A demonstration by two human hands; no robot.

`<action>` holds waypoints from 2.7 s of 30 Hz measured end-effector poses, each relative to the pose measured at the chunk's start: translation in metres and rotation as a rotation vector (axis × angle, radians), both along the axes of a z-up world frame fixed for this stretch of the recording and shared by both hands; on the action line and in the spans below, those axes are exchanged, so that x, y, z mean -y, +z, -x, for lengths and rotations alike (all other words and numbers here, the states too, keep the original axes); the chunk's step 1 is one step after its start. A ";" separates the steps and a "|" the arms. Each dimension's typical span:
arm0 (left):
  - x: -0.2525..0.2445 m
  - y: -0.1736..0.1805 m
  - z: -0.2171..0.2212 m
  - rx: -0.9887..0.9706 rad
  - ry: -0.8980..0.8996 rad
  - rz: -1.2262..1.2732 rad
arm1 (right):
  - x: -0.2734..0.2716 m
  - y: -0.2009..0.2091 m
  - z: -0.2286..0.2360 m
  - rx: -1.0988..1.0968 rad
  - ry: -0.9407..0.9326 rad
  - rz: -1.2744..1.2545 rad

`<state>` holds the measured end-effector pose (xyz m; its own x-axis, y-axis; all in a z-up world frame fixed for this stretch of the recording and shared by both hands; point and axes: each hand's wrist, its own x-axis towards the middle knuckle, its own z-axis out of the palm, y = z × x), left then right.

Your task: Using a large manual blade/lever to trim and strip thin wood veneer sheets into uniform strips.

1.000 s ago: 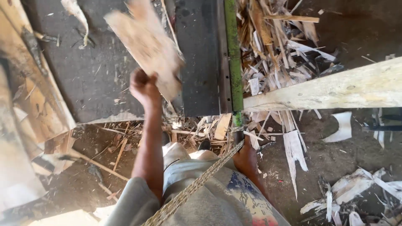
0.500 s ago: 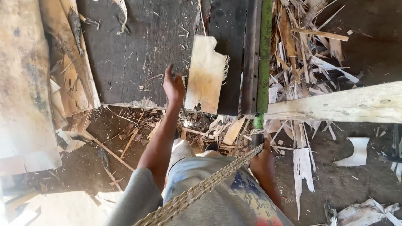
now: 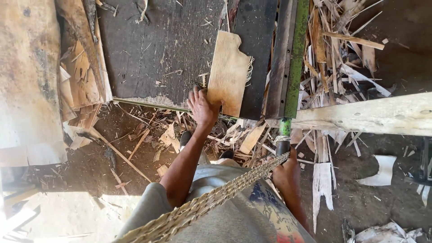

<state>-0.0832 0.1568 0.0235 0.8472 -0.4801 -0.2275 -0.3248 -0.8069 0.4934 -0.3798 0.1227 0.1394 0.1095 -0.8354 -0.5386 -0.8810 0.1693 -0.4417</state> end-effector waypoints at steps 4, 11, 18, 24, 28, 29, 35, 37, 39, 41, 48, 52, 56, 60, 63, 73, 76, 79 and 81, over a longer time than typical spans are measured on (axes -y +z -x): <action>0.002 -0.014 -0.001 -0.066 0.049 0.261 | 0.001 0.008 0.000 0.005 -0.032 -0.033; -0.002 -0.065 -0.022 -0.688 0.254 0.775 | 0.003 0.000 0.007 0.013 -0.024 -0.063; -0.004 -0.060 -0.018 -0.752 0.087 0.376 | 0.001 -0.006 0.012 0.110 0.034 0.028; 0.018 -0.086 -0.016 -0.675 -0.016 0.630 | 0.001 0.011 0.005 0.078 0.032 0.020; 0.036 -0.059 -0.014 -0.482 -0.105 0.455 | -0.001 0.015 0.006 0.091 -0.001 0.000; 0.040 -0.048 -0.013 -0.446 -0.113 0.377 | -0.001 0.016 0.007 0.108 -0.001 0.005; 0.073 -0.060 -0.014 -0.343 -0.137 0.281 | -0.001 0.026 0.000 0.081 -0.015 -0.002; 0.089 -0.064 -0.017 -0.233 -0.182 0.323 | -0.001 0.023 0.000 0.054 -0.036 -0.015; 0.108 -0.050 -0.020 -0.420 -0.175 0.133 | 0.000 0.016 0.004 0.041 -0.053 -0.039; 0.127 -0.093 -0.024 -0.307 -0.187 0.277 | 0.001 0.015 0.003 0.065 -0.035 -0.029; 0.162 -0.076 -0.032 -0.196 -0.151 0.331 | 0.001 -0.032 0.017 0.073 0.104 0.111; 0.171 -0.069 -0.035 -0.219 -0.126 0.281 | 0.005 0.000 0.011 0.045 0.079 0.050; 0.176 -0.083 -0.035 -0.209 -0.109 0.261 | 0.008 0.088 0.002 0.026 0.028 -0.081; 0.168 -0.088 -0.028 -0.173 -0.120 0.311 | 0.004 0.114 0.009 0.313 -0.101 -0.029; 0.176 -0.088 -0.032 -0.159 -0.072 0.322 | 0.014 -0.030 0.024 0.291 -0.025 0.013; 0.164 -0.154 -0.037 -0.047 -0.129 0.363 | 0.004 -0.142 0.036 0.206 0.079 0.148; 0.124 -0.100 -0.075 -0.097 -0.002 0.455 | 0.004 -0.102 0.020 0.202 0.103 0.187; 0.066 -0.078 -0.079 -0.110 0.030 0.343 | -0.001 -0.091 0.020 0.200 0.019 0.023; 0.037 -0.069 -0.079 -0.355 0.106 0.414 | 0.001 -0.090 0.019 0.161 0.008 0.024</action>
